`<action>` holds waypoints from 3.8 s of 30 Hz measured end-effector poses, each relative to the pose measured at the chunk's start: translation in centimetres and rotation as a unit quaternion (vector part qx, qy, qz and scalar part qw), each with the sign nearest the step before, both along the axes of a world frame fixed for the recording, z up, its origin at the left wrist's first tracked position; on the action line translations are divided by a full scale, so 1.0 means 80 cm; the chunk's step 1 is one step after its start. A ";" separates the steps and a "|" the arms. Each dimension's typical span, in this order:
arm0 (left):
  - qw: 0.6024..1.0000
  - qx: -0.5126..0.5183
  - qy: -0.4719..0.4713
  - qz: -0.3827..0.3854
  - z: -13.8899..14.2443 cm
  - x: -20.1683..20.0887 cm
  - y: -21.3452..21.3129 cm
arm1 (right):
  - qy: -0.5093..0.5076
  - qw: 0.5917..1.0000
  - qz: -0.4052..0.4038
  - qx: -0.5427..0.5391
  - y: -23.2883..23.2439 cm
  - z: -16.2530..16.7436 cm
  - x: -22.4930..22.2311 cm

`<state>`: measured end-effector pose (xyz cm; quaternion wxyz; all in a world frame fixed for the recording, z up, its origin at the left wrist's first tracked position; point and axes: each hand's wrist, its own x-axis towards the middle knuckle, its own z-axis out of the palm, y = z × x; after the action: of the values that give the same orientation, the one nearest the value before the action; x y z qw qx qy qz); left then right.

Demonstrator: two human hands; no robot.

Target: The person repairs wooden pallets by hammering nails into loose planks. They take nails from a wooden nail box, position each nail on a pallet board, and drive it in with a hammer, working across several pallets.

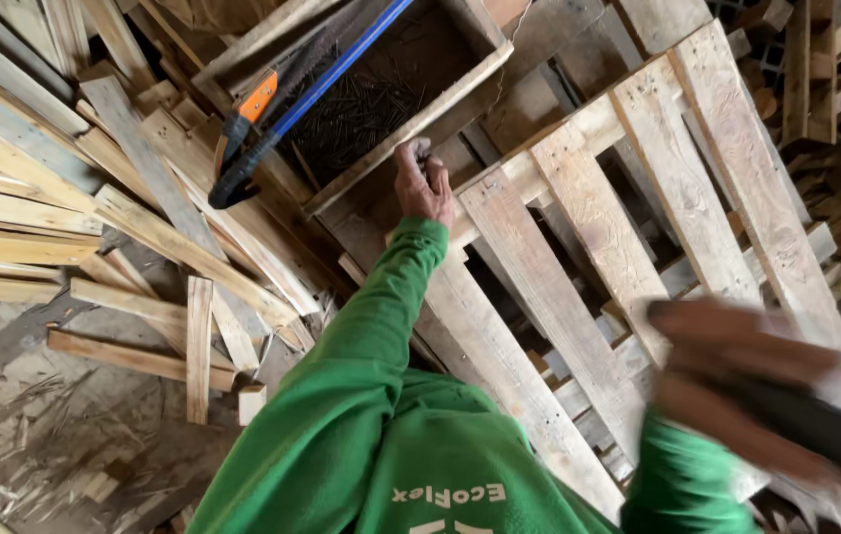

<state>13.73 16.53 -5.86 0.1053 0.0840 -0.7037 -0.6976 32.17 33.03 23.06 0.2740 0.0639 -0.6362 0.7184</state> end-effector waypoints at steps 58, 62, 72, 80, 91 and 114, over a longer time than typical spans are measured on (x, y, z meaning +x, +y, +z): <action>0.768 0.585 -0.255 -0.054 0.050 0.213 -0.142 | -0.649 0.758 0.071 0.012 -0.078 -0.180 0.178; 0.777 0.551 -0.304 -0.030 0.032 0.207 -0.132 | -0.594 0.801 0.067 0.009 -0.082 -0.185 0.194; 0.802 0.444 -0.352 -0.188 0.060 0.180 -0.150 | -0.641 0.767 0.026 0.007 -0.096 -0.216 0.196; 0.816 0.404 -0.376 -0.174 0.067 0.156 -0.162 | -0.611 0.791 0.028 0.019 -0.126 -0.203 0.192; 0.957 0.173 -0.132 -0.190 0.018 0.106 -0.122 | -0.593 0.805 0.003 0.001 -0.142 -0.201 0.193; 0.957 0.161 -0.030 -0.240 0.012 0.095 -0.104 | -0.601 0.798 0.018 0.028 -0.151 -0.143 0.105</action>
<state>21.33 8.20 -4.90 -0.1010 -0.0507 -0.5845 -0.8035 40.54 20.92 11.60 -0.1784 -0.3618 -0.6915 0.5993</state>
